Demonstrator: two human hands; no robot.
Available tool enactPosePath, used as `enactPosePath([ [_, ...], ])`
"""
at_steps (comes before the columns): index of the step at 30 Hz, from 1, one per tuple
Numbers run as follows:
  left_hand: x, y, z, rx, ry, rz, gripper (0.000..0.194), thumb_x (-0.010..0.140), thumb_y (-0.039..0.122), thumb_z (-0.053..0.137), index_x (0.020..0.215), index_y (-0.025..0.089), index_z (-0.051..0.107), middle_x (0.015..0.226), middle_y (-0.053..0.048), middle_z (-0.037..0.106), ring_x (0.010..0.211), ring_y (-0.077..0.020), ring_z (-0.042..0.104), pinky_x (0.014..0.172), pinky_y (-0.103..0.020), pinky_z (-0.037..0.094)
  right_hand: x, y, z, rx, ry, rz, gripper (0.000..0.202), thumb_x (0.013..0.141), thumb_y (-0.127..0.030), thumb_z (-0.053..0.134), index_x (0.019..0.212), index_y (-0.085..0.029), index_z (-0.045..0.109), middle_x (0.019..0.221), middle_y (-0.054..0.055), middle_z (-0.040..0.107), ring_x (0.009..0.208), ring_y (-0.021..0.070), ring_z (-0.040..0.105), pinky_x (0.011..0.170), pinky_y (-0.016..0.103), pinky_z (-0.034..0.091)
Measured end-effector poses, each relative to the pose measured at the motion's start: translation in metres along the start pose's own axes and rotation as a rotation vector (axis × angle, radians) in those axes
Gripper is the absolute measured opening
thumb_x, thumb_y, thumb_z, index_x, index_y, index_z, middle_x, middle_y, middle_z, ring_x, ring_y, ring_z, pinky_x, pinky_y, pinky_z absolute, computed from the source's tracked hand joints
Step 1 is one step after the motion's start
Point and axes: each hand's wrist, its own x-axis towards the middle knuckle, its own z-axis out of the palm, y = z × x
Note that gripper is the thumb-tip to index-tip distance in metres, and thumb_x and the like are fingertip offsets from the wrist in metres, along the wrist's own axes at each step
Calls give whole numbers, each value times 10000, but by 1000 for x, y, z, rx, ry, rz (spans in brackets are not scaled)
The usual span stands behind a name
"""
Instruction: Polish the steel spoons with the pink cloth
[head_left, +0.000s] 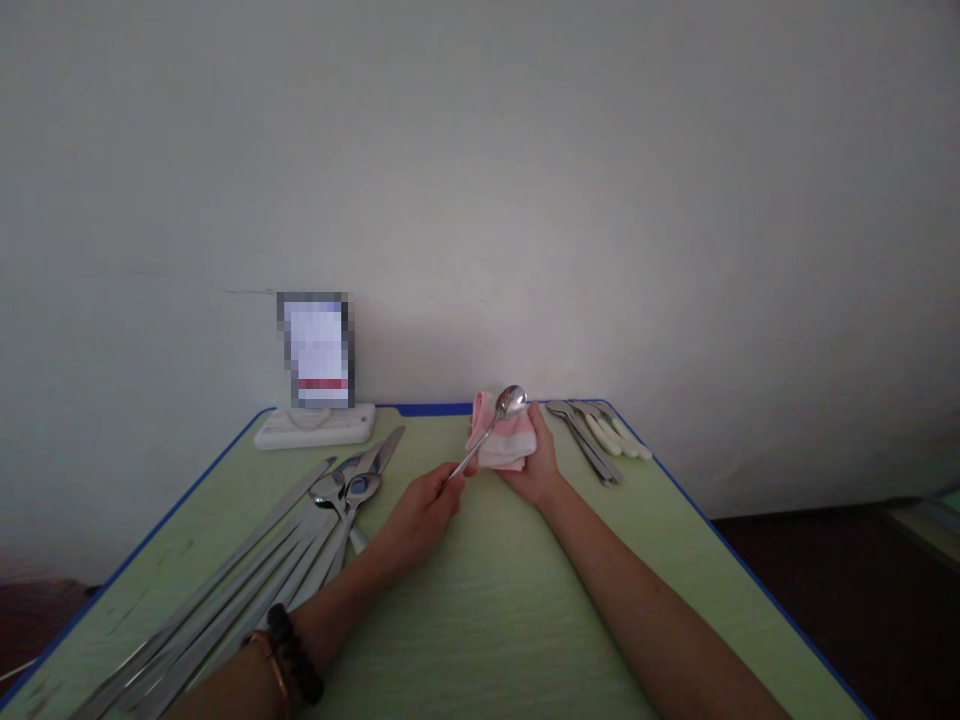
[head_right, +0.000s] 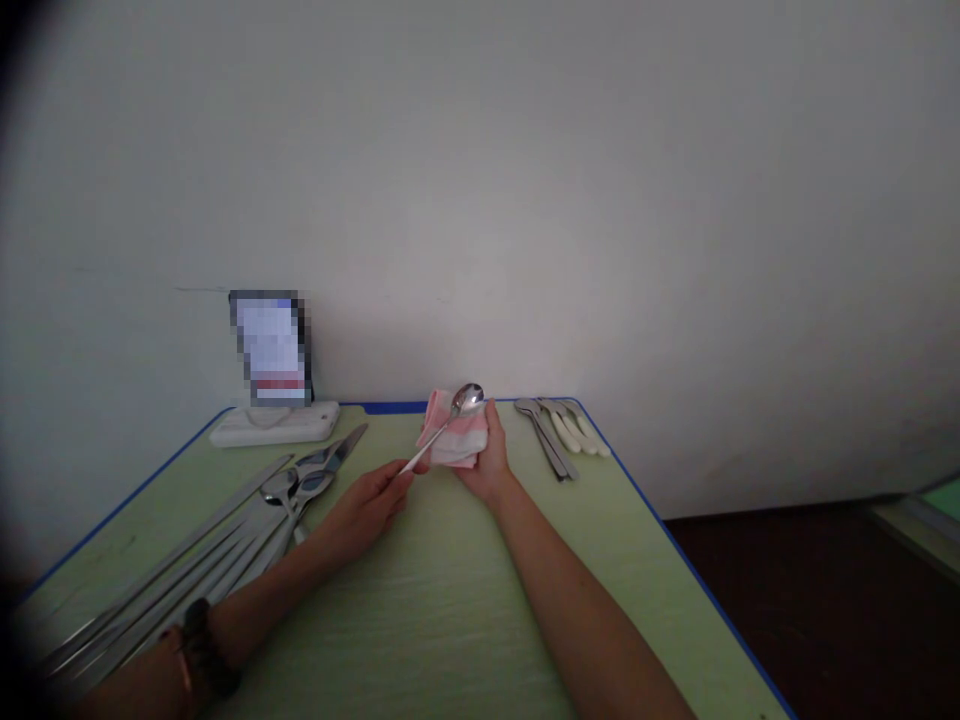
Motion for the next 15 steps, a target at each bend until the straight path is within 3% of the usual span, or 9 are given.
enactPosePath([
  [6, -3, 8, -3, 159, 3, -4, 406, 838, 398, 365, 1028, 122, 594, 504, 82, 299, 456, -104, 303, 457, -218, 238, 7, -6, -9, 160, 150, -129, 553, 852, -567, 263, 1005, -152, 596, 800, 70, 687, 736, 195, 629, 675, 358, 522],
  [9, -3, 11, -3, 137, 14, -23, 387, 827, 374, 381, 1079, 133, 551, 508, 85, 319, 460, -105, 312, 448, -213, 238, 7, -6, -9, 157, 179, -142, 522, 851, -554, 290, 959, -154, 606, 806, 70, 689, 721, 192, 629, 662, 356, 524],
  [15, -4, 10, 0, -14, 47, -34, 421, 829, 353, 407, 1214, 183, 404, 510, 104, 330, 444, -91, 294, 416, -184, 225, 4, -3, -5, 84, 93, -132, 499, 830, -555, 332, 944, -163, 618, 852, 67, 695, 771, 205, 633, 701, 365, 518],
])
